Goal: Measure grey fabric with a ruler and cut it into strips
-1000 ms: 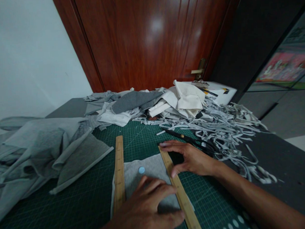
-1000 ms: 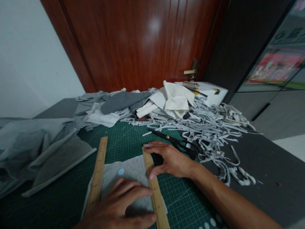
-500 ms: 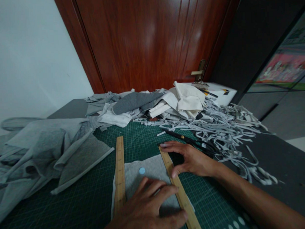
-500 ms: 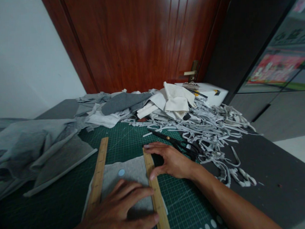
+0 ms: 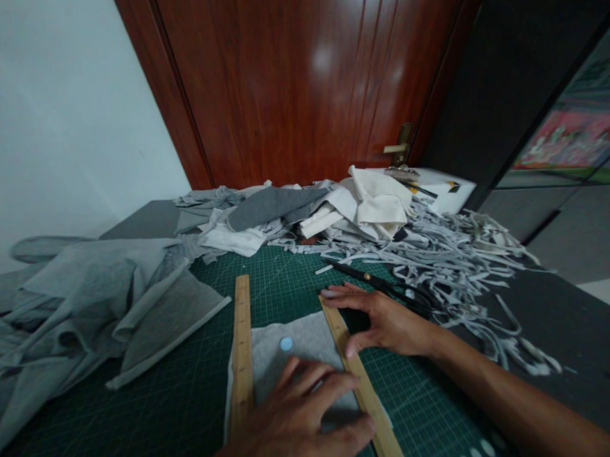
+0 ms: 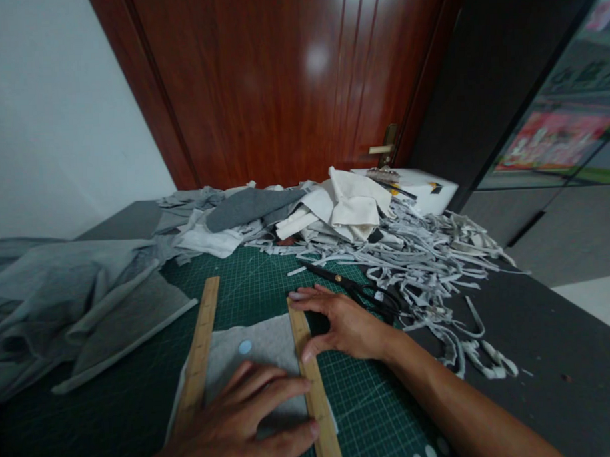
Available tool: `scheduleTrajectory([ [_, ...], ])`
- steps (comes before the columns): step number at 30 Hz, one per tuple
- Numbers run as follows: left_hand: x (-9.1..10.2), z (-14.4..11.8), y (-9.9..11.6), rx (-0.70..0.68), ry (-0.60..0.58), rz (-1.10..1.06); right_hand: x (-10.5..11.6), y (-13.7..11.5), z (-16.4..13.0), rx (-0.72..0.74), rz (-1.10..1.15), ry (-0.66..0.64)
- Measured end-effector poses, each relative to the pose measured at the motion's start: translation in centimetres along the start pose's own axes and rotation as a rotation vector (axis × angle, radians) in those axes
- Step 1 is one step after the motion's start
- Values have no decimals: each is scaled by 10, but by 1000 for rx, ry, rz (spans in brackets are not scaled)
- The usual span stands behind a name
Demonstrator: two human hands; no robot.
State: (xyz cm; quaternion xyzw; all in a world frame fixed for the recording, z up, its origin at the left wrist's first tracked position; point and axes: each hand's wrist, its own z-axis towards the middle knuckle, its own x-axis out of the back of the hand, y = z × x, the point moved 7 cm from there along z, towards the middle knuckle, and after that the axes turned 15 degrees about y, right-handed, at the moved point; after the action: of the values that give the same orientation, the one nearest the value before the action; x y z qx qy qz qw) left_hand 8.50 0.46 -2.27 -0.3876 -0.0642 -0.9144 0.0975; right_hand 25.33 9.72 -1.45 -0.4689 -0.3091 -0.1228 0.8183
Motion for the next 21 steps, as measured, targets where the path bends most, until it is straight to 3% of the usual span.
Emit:
scheduleTrajectory([
  [3,1,3,1,22,-17,-41,0,0,0,6,8,-2],
  [6,16,14,-5,66,-52,-92,-1,0,0,14,20,-2],
  [11,43,27,-48,379,-256,-1,-1,-2,0,6,17,-3],
  [16,38,18,-74,533,-446,26,0,-5,1,-5,10,-11],
  [21,34,15,-79,564,-405,-53,1,-6,1,-24,5,-23],
])
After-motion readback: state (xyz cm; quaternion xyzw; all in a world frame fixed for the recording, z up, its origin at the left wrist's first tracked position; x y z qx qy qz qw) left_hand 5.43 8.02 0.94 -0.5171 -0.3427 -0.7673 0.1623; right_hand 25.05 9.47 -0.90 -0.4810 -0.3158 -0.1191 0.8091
